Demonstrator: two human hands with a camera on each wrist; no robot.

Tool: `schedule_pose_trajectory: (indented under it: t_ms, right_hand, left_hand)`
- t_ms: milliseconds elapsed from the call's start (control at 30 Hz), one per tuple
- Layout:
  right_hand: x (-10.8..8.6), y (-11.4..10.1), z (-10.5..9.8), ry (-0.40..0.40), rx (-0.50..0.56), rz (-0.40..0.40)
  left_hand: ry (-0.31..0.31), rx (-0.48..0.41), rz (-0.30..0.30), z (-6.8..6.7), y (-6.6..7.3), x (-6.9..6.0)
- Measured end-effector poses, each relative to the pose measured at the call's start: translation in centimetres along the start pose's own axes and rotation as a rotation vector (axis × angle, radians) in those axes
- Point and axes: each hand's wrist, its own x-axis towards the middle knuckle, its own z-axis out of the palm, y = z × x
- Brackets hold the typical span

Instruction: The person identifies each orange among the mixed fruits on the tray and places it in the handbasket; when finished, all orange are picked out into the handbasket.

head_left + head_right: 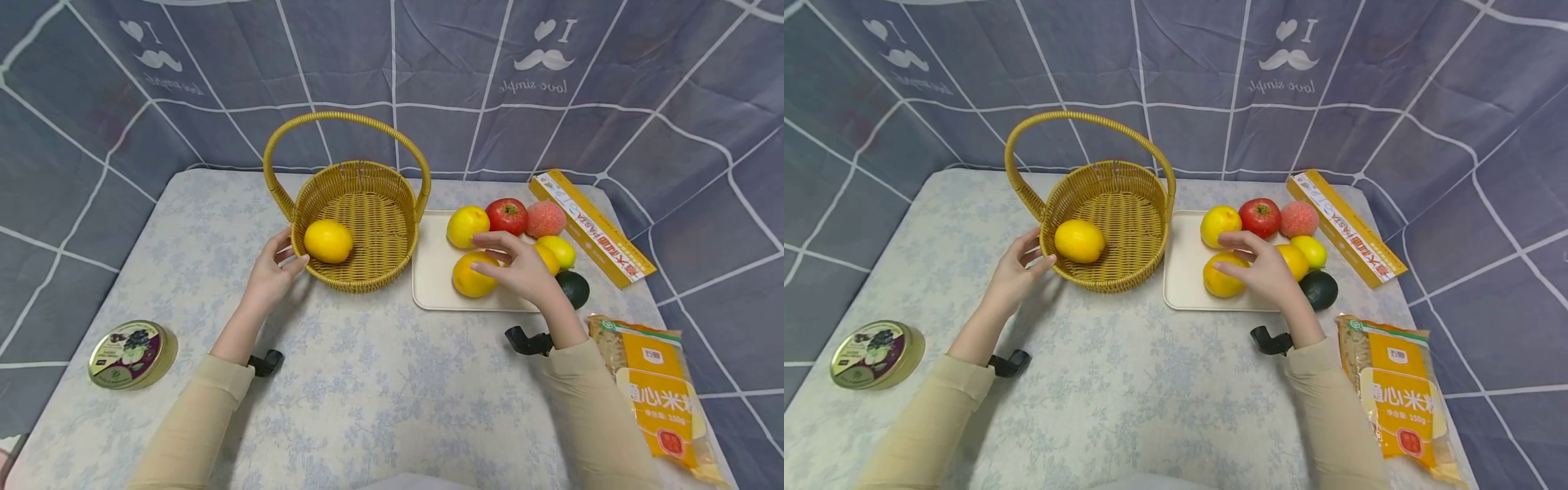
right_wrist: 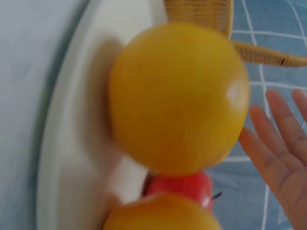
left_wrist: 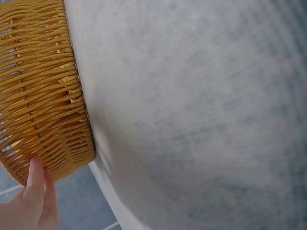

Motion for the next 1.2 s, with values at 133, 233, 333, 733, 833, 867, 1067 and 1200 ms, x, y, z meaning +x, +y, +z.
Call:
schedule_pose_trajectory:
  t_ms: [133, 233, 333, 733, 833, 867, 1067, 1200]
  right_hand:
    - [-0.2, 1.0, -0.4, 0.000, -0.109, 0.002]
    - [-0.2, 1.5, -0.4, -0.011, -0.189, -0.006]
    - [0.0, 1.8, -0.3, -0.029, -0.257, -0.013]
    - [0.3, 2.0, 0.6, -0.119, -0.441, -0.031]
    - [0.3, 2.0, 0.6, -0.139, -0.468, -0.044]
    - [0.3, 2.0, 0.6, -0.144, -0.473, -0.045]
    - [0.3, 2.2, 0.5, -0.155, -0.483, -0.044]
    - [0.4, 2.3, 0.7, -0.145, -0.477, -0.047]
  left_hand:
    - [-0.001, 0.000, -0.003, 0.0, -0.1, 0.0]
    - [0.001, 0.001, -0.004, -0.1, -0.1, 0.0]
    - [0.003, 0.003, 0.002, -0.1, -0.2, 0.0]
    - [-0.008, 0.010, 0.000, -0.1, 0.0, 0.0]
    - [-0.011, 0.012, 0.003, -0.1, 0.0, 0.0]
    - [-0.011, 0.010, 0.004, -0.1, 0.0, 0.0]
    - [-0.007, 0.003, 0.012, 0.0, -0.1, -0.1]
    - [-0.008, 0.004, 0.010, 0.0, -0.1, -0.1]
